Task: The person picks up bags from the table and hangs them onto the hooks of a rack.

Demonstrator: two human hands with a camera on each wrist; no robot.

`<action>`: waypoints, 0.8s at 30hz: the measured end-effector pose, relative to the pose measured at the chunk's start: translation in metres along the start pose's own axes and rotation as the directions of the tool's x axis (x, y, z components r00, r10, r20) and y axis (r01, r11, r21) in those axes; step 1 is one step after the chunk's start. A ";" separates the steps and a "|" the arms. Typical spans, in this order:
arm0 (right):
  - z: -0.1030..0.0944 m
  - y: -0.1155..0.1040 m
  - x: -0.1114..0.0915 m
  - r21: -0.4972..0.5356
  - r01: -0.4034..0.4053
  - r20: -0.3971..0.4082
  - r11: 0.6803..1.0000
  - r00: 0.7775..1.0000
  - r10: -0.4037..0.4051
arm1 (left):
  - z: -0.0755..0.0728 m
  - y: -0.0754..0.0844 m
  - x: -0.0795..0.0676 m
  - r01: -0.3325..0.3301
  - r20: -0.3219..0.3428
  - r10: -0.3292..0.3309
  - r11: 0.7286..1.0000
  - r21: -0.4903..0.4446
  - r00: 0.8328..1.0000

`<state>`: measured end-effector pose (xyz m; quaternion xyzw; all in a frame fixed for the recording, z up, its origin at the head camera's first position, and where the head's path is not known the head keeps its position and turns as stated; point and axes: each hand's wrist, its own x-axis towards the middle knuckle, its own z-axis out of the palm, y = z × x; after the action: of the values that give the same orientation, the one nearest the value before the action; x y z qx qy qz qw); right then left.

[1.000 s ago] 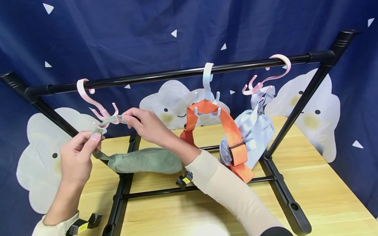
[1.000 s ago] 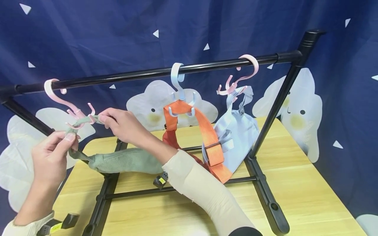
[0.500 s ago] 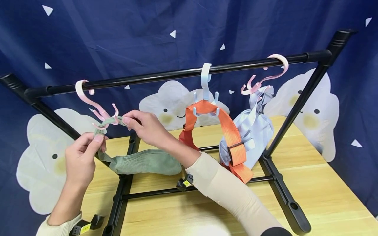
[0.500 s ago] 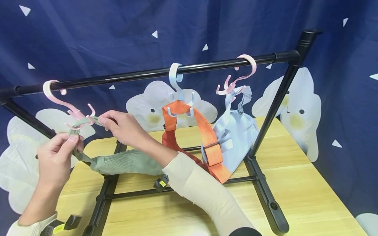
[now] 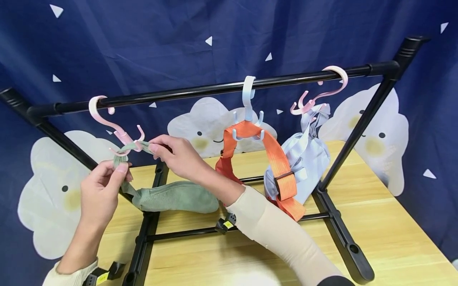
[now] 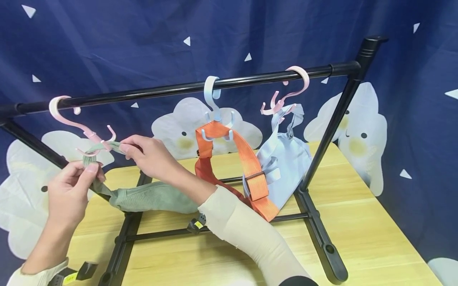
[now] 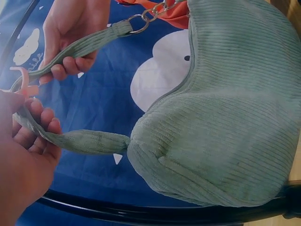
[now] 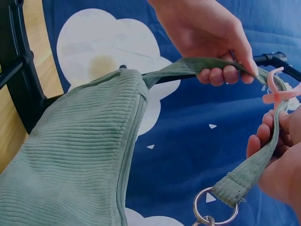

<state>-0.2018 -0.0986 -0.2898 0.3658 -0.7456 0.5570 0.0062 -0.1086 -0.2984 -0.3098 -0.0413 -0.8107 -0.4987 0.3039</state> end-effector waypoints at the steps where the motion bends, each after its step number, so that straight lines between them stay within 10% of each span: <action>1: -0.001 0.000 -0.001 0.000 -0.001 -0.002 1.000 1.000 0.001 | 0.000 0.000 0.000 -0.001 0.008 0.001 1.000 0.000 1.000; 15: -0.002 0.003 -0.017 -0.027 -0.019 -0.003 0.999 1.000 0.019 | -0.004 -0.004 -0.012 -0.012 0.088 0.018 0.998 -0.066 0.996; 24: -0.007 0.006 -0.039 -0.062 -0.019 -0.071 0.998 0.997 0.015 | -0.002 -0.004 -0.016 -0.057 0.109 0.048 0.995 0.079 0.993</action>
<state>-0.1797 -0.0710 -0.3084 0.3392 -0.7651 0.5459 0.0390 -0.0959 -0.2981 -0.3206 -0.0770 -0.8442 -0.4540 0.2744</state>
